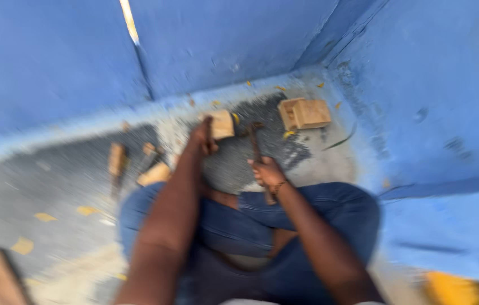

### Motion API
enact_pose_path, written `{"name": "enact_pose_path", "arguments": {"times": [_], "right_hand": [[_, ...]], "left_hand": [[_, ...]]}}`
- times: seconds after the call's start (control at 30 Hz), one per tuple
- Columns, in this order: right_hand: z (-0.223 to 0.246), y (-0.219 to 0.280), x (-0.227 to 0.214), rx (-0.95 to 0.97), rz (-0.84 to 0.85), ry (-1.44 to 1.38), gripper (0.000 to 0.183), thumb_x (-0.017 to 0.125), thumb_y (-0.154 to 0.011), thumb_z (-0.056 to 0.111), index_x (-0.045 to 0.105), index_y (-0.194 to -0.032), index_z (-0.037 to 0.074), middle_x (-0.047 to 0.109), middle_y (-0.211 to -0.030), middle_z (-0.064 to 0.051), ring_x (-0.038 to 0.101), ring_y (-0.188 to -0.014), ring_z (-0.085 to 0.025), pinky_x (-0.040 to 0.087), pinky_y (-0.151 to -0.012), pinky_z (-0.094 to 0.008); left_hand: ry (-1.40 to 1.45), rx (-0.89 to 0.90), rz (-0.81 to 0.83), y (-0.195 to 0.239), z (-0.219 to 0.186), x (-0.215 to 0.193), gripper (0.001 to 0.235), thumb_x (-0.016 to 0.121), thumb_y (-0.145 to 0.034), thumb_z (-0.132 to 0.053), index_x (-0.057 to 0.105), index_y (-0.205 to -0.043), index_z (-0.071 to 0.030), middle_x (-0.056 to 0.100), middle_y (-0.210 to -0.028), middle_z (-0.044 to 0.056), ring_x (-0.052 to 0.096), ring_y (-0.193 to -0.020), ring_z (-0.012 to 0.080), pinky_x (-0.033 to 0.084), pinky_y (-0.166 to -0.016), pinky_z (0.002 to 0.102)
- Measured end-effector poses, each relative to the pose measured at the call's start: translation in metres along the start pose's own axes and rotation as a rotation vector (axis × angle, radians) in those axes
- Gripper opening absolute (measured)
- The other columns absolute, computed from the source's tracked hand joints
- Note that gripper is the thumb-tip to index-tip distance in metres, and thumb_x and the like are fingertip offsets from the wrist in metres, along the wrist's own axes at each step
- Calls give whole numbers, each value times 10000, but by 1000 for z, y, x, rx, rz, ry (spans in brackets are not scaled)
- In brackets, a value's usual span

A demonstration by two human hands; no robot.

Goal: The person sits cross-legged on the floor and carves a small wooden block using a chisel and hammer. They hold the wood between their bare feet for stability while striking the chisel to shape the block. The person occasionally repositions the wood and continues the carving process.

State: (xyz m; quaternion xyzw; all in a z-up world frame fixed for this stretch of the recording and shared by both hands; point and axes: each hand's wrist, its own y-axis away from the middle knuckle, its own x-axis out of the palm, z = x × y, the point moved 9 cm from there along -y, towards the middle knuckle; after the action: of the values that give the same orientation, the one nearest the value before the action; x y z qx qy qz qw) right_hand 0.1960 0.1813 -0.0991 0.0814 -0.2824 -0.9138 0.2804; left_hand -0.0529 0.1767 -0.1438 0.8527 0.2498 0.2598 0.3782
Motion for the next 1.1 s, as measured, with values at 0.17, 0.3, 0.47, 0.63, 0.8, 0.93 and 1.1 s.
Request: {"name": "enact_pose_path", "arguments": {"times": [0.17, 0.3, 0.47, 0.63, 0.8, 0.93, 1.1], "right_hand": [[5, 0, 1, -4, -16, -2, 297, 743, -936, 256, 504, -807, 135, 453, -613, 67, 421, -473, -32, 359, -384, -224], [16, 10, 4, 43, -30, -34, 228, 728, -938, 249, 578, -859, 98, 538, -657, 38, 502, -510, -46, 437, -424, -230], [27, 2, 14, -2, -25, -41, 258, 737, -936, 276, 580, -867, 84, 510, -628, 38, 487, -478, -52, 421, -401, -232], [21, 0, 20, 20, -26, -25, 239, 721, -924, 247, 574, -878, 65, 518, -618, 12, 488, -462, -66, 429, -394, -242], [11, -6, 25, 91, 2, -117, 222, 721, -925, 222, 598, -986, 47, 535, -683, 13, 484, -507, -47, 417, -419, -227], [11, -8, 30, 78, 6, -84, 249, 721, -921, 224, 620, -1032, 25, 549, -695, 9, 495, -524, -48, 433, -434, -225], [9, -3, 31, 78, 3, -43, 233, 721, -921, 217, 602, -1012, 39, 551, -689, -4, 506, -529, -59, 444, -453, -230]], "left_hand": [[32, 159, -36, -30, 8, -6, 483, 600, -958, -587, 616, -1111, -129, 499, -659, 26, 448, -477, 141, 431, -395, 327], [-72, 124, -154, -16, -4, -4, 476, 614, -959, -552, 650, -1120, -105, 558, -714, 7, 495, -539, 105, 515, -474, 283], [93, 221, -110, -45, -35, 4, 524, 647, -886, -589, 636, -1101, -111, 602, -713, 33, 563, -554, 125, 557, -502, 333], [309, 245, -78, -92, -71, 15, 536, 627, -948, -563, 618, -1143, -65, 627, -737, 46, 575, -561, 142, 594, -562, 359], [218, 207, -69, -95, -97, 14, 416, 582, -1002, -407, 598, -1224, -56, 758, -895, 100, 755, -753, 175, 636, -704, 352], [184, 241, -41, -87, -96, 14, 513, 566, -1022, -457, 548, -1267, -6, 755, -959, 118, 761, -837, 182, 648, -758, 331], [250, 285, -46, -92, -85, 23, 583, 533, -1030, -486, 535, -1288, 37, 706, -1097, 133, 726, -1027, 205, 620, -852, 338]]}}
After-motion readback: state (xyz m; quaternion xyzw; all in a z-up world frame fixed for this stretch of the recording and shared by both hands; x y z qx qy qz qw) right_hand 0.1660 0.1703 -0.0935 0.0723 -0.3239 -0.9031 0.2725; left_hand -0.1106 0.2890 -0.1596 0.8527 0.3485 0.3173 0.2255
